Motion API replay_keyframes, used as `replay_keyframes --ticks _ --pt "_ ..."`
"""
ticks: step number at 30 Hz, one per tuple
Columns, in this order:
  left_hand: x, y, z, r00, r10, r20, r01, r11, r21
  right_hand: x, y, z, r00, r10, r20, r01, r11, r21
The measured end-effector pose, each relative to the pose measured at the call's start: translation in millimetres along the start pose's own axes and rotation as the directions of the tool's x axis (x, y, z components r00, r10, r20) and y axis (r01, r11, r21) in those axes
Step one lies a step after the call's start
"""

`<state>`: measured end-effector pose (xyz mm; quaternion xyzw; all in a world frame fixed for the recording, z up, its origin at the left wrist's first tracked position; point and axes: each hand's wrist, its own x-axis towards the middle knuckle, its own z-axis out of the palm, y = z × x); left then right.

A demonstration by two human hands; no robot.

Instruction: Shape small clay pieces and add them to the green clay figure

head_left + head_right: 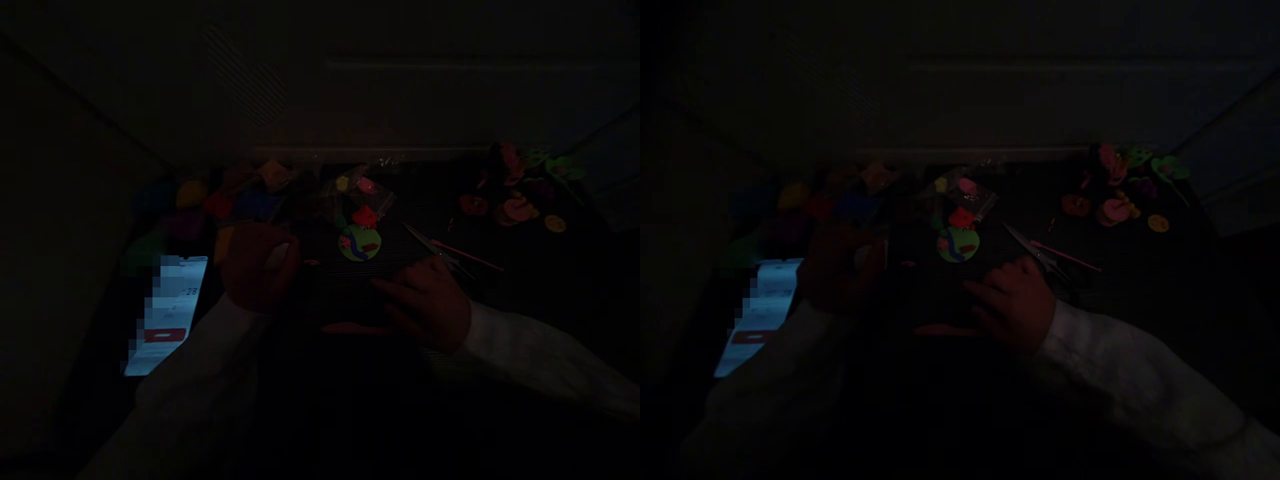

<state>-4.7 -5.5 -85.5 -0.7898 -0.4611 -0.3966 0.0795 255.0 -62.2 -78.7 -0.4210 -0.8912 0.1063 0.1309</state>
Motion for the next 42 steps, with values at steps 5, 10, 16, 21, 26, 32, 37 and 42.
replay_keyframes --ticks 5,10,16,21,26,32,37,42 --pt "1.6 0.0 -0.8 1.000 0.020 -0.013 -0.020 1.000 -0.016 0.4 2.4 2.3 1.000 0.021 -0.015 -0.021 0.999 0.034" --pt "2.5 0.8 0.1 0.999 0.045 -0.020 -0.046 0.999 -0.015 2.6 -0.3 7.0 0.999 -0.033 0.015 0.034 0.992 -0.118" --pt "3.2 2.3 -0.1 0.999 0.025 -0.034 -0.026 0.999 -0.027 2.6 -3.6 7.5 0.999 -0.038 0.039 0.043 0.988 -0.149" --pt "5.5 4.2 -1.8 0.999 0.031 -0.024 -0.032 0.999 -0.027 2.6 -6.1 8.3 0.997 -0.047 0.054 0.055 0.987 -0.151" --pt "4.8 3.6 -2.3 1.000 0.028 0.011 -0.027 0.999 -0.040 1.8 -7.5 9.3 0.997 -0.057 0.055 0.066 0.983 -0.170" --pt "5.5 3.5 -1.7 0.999 0.047 -0.014 -0.048 0.998 -0.044 0.8 -8.3 8.7 0.996 -0.049 0.070 0.061 0.980 -0.191" --pt "7.3 4.7 -3.0 0.999 0.046 -0.011 -0.046 0.998 -0.046 1.0 -7.9 9.6 0.998 -0.039 0.058 0.050 0.978 -0.202" --pt "8.2 5.6 -3.7 0.998 0.055 -0.003 -0.055 0.998 -0.037 0.1 -8.5 10.0 0.994 -0.088 0.058 0.097 0.977 -0.188"
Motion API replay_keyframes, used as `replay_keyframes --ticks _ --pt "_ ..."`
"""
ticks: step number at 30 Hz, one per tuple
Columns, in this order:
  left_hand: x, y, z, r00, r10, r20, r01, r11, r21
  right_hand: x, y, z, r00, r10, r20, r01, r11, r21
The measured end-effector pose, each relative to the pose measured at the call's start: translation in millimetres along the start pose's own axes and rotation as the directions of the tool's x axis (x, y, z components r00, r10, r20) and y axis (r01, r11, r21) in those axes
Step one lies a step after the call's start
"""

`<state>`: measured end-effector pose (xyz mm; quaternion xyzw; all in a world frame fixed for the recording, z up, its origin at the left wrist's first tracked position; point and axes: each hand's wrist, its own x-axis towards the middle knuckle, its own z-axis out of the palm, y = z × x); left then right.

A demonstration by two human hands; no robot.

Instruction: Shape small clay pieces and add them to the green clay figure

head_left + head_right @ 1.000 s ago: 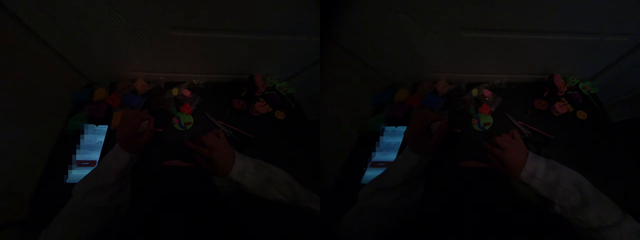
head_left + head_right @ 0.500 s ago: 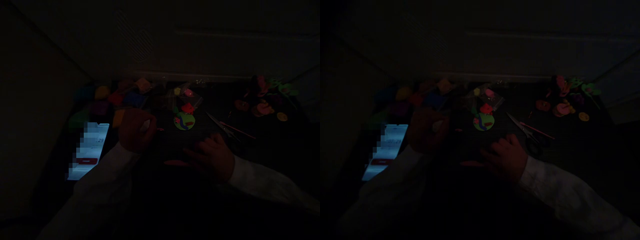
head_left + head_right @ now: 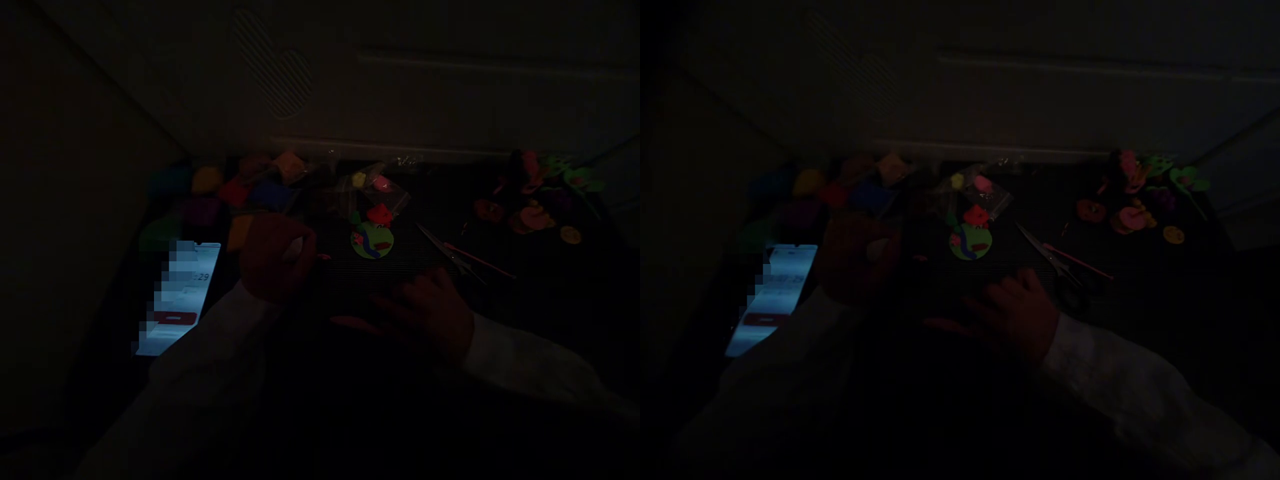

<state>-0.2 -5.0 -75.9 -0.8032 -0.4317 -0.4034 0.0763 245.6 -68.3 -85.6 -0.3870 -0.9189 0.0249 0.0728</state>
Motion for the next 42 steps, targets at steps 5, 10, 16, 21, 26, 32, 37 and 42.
replay_keyframes --ticks 5,10,16,21,26,32,37,42 --pt "0.0 -0.6 0.8 1.000 0.006 -0.007 -0.006 1.000 0.017 1.0 -1.2 -1.6 0.999 0.020 0.034 -0.019 1.000 -0.004" --pt "-0.2 0.1 1.2 1.000 0.004 -0.007 -0.004 1.000 -0.001 1.0 -2.0 -1.4 0.998 0.051 0.027 -0.051 0.999 -0.013" --pt "-0.1 1.3 0.8 1.000 -0.015 -0.024 0.015 0.999 0.035 -1.6 -0.6 -3.5 0.999 0.023 0.032 -0.025 0.998 0.057" --pt "-0.3 0.6 1.5 0.999 -0.004 -0.037 0.005 1.000 0.012 -4.1 9.3 -8.1 0.996 0.082 -0.039 -0.077 0.989 0.123" --pt "-1.0 0.0 3.4 0.999 -0.036 -0.040 0.037 0.999 0.009 -4.2 13.1 -8.9 0.996 0.040 -0.084 -0.033 0.996 0.085" --pt "-1.8 0.2 4.0 0.997 -0.048 -0.060 0.047 0.999 -0.013 -2.0 4.5 -7.9 0.999 -0.024 -0.048 0.021 0.998 -0.066" --pt "-1.6 -0.1 3.2 0.999 -0.037 -0.035 0.037 0.999 -0.019 1.3 0.8 -7.3 0.999 -0.011 -0.047 0.006 0.994 -0.105" --pt "-3.2 0.3 3.5 0.996 -0.083 -0.009 0.083 0.997 0.005 2.8 1.2 -6.2 0.999 -0.007 -0.031 0.004 0.996 -0.087"
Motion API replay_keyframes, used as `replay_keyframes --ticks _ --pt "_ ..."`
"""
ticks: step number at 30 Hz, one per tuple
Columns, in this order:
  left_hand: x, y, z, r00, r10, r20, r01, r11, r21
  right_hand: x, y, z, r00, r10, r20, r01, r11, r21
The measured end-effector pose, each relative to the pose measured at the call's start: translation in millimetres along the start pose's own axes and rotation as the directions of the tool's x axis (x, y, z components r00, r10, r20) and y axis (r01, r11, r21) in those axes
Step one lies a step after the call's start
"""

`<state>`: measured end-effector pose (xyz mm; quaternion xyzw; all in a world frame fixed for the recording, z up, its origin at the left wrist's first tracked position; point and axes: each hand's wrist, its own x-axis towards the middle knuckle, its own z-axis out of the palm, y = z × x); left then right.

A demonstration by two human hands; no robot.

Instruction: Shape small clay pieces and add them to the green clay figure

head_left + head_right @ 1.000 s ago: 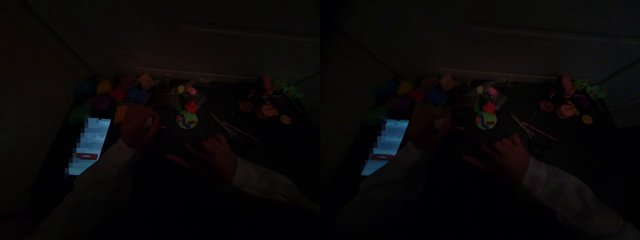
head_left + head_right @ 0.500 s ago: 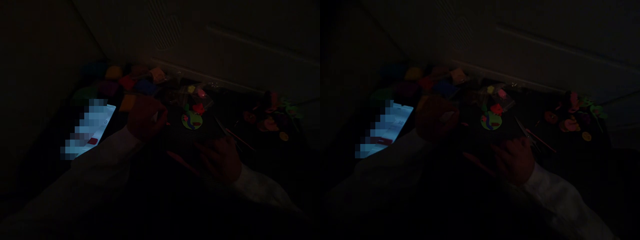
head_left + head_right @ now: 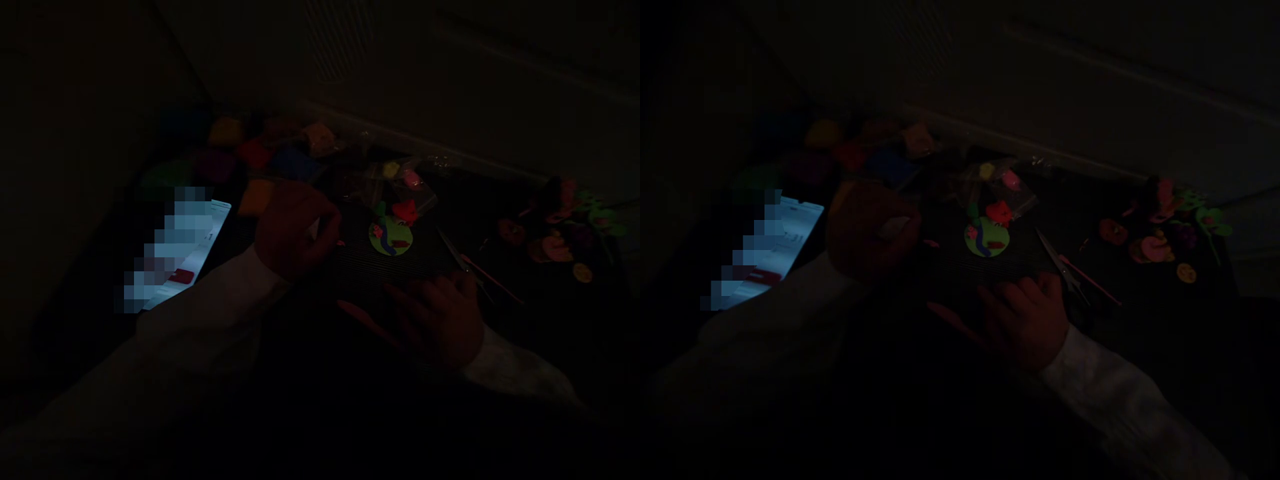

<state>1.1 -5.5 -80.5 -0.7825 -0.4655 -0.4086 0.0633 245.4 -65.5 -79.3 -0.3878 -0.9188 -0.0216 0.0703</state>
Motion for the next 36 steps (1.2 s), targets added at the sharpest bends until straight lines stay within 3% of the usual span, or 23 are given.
replay_keyframes --ticks 5,15,22,29,36 --pt "0.5 1.7 -0.5 0.998 -0.049 0.025 0.048 0.998 0.048 -1.4 -0.1 0.6 1.000 -0.002 -0.005 0.002 1.000 -0.007" --pt "0.9 0.7 -0.6 0.999 -0.030 0.015 0.031 0.999 -0.030 -2.1 0.3 0.9 0.999 -0.030 -0.038 0.029 1.000 -0.012" --pt "-1.0 -1.8 4.1 0.997 0.063 0.038 -0.061 0.996 -0.059 -3.7 4.1 -0.2 0.992 0.014 -0.125 0.000 0.994 0.113" --pt "-5.7 -5.4 11.0 0.959 0.125 0.253 -0.105 0.990 -0.092 -1.1 7.9 -4.7 0.976 0.134 -0.172 -0.065 0.932 0.357" --pt "-10.5 -5.6 12.5 0.903 0.186 0.387 -0.155 0.982 -0.110 2.6 5.8 -1.9 0.955 0.211 -0.207 -0.106 0.897 0.429"
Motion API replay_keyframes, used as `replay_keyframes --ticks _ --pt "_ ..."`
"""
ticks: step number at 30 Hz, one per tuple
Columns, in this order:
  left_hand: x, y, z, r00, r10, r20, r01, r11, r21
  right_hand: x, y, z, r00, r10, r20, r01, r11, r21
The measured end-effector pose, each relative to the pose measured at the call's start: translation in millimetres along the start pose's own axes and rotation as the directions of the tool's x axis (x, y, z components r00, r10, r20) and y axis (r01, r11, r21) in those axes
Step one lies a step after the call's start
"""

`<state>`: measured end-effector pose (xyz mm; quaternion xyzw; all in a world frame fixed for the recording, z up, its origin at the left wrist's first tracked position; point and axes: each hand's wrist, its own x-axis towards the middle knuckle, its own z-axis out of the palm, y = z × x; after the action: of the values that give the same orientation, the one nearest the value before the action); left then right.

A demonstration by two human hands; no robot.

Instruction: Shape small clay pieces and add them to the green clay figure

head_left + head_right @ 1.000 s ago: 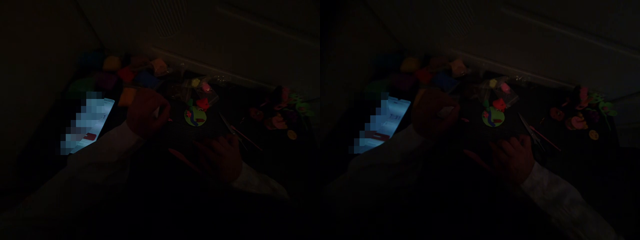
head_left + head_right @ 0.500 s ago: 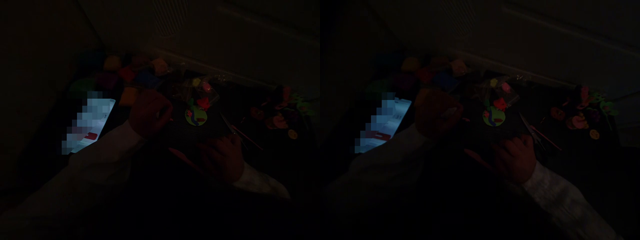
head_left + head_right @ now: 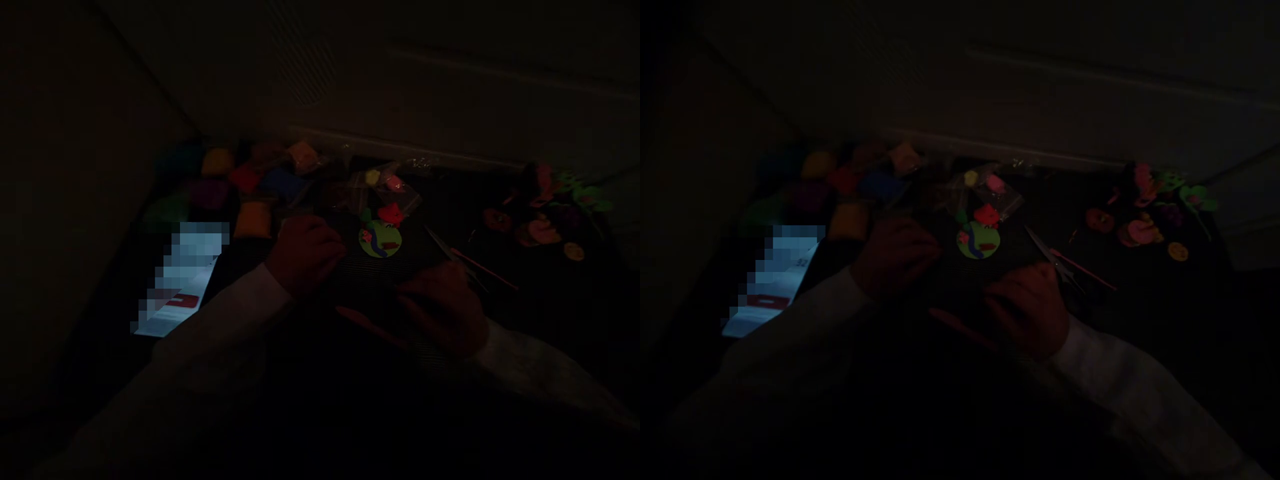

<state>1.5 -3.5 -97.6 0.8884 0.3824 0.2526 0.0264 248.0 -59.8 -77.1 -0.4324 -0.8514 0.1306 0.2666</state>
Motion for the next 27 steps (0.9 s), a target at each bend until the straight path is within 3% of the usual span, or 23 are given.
replay_keyframes --ticks 9,13,16,18,22,27 --pt "-0.6 -2.1 -1.7 0.996 -0.041 0.077 0.040 0.999 0.022 -2.1 2.8 3.0 0.998 0.019 -0.062 -0.016 0.998 0.054" --pt "4.9 5.6 -9.2 0.993 -0.119 -0.005 0.119 0.993 -0.019 -2.5 3.3 2.3 0.993 0.001 -0.114 0.004 0.999 0.039" --pt "11.1 24.2 -18.4 0.974 -0.224 -0.039 0.216 0.964 -0.158 -3.7 -0.8 0.7 0.987 -0.053 -0.153 0.054 0.998 0.008" --pt "14.7 39.9 -23.6 0.951 -0.305 0.050 0.305 0.900 -0.311 -4.6 -6.1 -1.1 0.980 -0.085 -0.181 0.087 0.996 0.002" --pt "17.6 62.3 -28.9 0.877 -0.366 0.313 0.481 0.645 -0.593 -4.8 -19.5 -4.8 0.968 -0.111 -0.227 0.123 0.992 0.040" --pt "15.4 65.0 -33.7 0.791 -0.355 0.497 0.602 0.315 -0.734 -0.7 -33.8 -6.8 0.974 -0.056 -0.222 0.076 0.994 0.084"
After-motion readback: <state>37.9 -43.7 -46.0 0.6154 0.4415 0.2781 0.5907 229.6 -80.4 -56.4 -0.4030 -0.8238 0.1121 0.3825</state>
